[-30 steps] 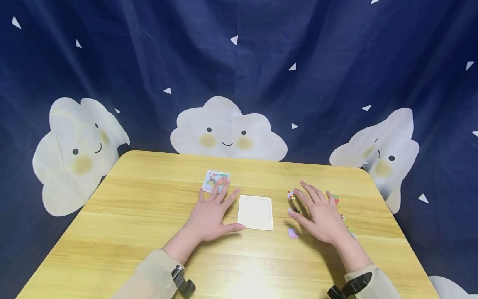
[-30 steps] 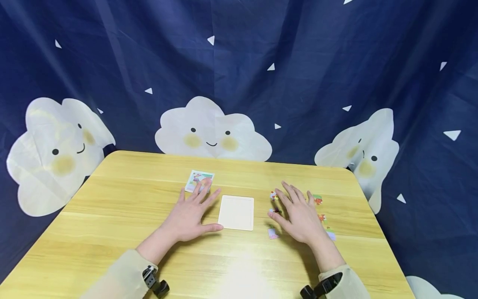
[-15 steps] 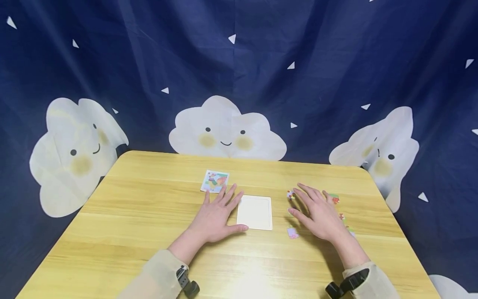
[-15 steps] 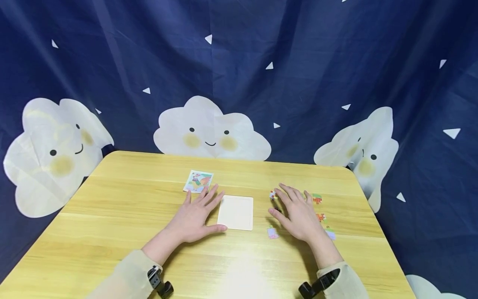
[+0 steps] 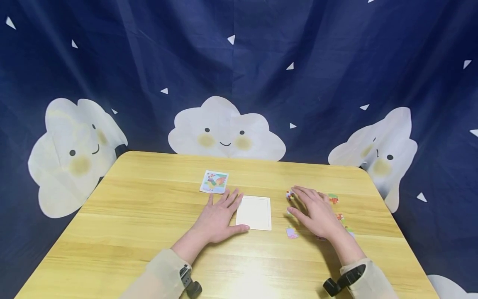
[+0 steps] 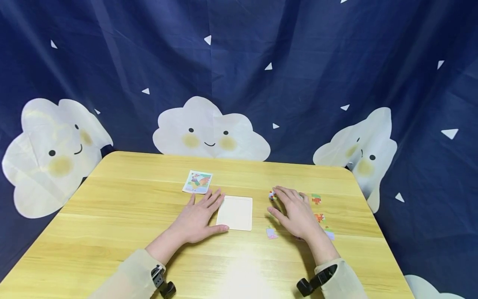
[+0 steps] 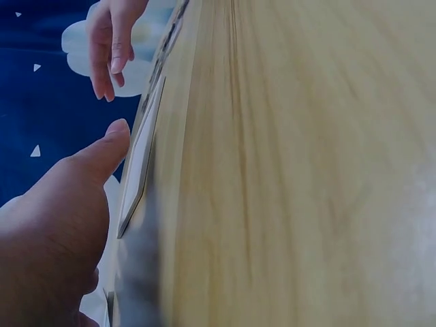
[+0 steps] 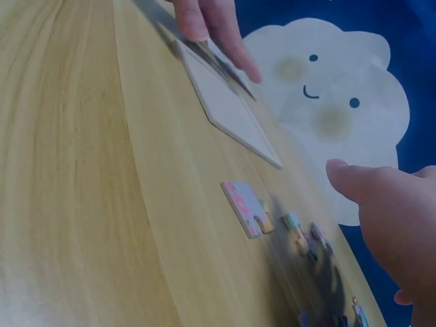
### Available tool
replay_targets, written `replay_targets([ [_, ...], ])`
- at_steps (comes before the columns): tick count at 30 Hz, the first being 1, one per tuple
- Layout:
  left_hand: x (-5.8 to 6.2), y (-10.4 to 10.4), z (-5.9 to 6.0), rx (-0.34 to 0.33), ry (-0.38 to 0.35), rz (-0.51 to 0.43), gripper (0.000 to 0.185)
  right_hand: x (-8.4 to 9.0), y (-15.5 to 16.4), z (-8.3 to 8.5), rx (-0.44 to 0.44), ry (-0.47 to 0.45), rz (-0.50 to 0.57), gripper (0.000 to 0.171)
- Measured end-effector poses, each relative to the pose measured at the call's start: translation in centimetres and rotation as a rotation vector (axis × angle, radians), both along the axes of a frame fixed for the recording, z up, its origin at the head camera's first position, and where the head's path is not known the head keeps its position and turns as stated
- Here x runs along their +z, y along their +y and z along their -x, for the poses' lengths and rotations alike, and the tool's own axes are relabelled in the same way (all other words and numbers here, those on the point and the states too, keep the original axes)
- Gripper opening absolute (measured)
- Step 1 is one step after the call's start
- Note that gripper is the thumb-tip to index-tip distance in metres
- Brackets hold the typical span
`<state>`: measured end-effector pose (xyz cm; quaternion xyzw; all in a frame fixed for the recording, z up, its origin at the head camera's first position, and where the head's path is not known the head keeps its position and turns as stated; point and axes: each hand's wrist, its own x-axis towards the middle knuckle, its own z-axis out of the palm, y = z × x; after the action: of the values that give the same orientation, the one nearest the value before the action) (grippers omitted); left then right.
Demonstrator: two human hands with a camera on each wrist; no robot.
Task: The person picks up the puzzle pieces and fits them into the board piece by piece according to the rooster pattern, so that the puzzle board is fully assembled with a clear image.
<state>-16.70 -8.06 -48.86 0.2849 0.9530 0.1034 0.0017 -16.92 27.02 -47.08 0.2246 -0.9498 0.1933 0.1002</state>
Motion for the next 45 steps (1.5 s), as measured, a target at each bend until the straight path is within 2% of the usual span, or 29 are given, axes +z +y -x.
replay_targets([
  [8, -0.5, 0.0, 0.4, -0.015, -0.042, 0.025, 0.105, -0.1, 0.1, 0.4, 0.002, -0.029, 0.008, 0.068],
  [17, -0.5, 0.0, 0.5, -0.019, -0.069, 0.046, 0.105, -0.3, 0.0, 0.9, -0.013, -0.061, 0.001, 0.069],
  [29, -0.2, 0.2, 0.8, -0.015, -0.114, 0.041, 0.106, -1.3, -0.1, 2.8, -0.05, -0.072, 0.007, 0.063],
  [38, 0.0, 0.2, 0.8, -0.009, -0.14, 0.006, 0.106, -1.3, -0.2, 3.9, -0.126, -0.109, -0.02, 0.052],
  [45, -0.2, 0.2, 0.7, -0.011, -0.141, -0.008, 0.106, -1.4, 0.1, 4.5, -0.119, -0.159, 0.02, 0.036],
])
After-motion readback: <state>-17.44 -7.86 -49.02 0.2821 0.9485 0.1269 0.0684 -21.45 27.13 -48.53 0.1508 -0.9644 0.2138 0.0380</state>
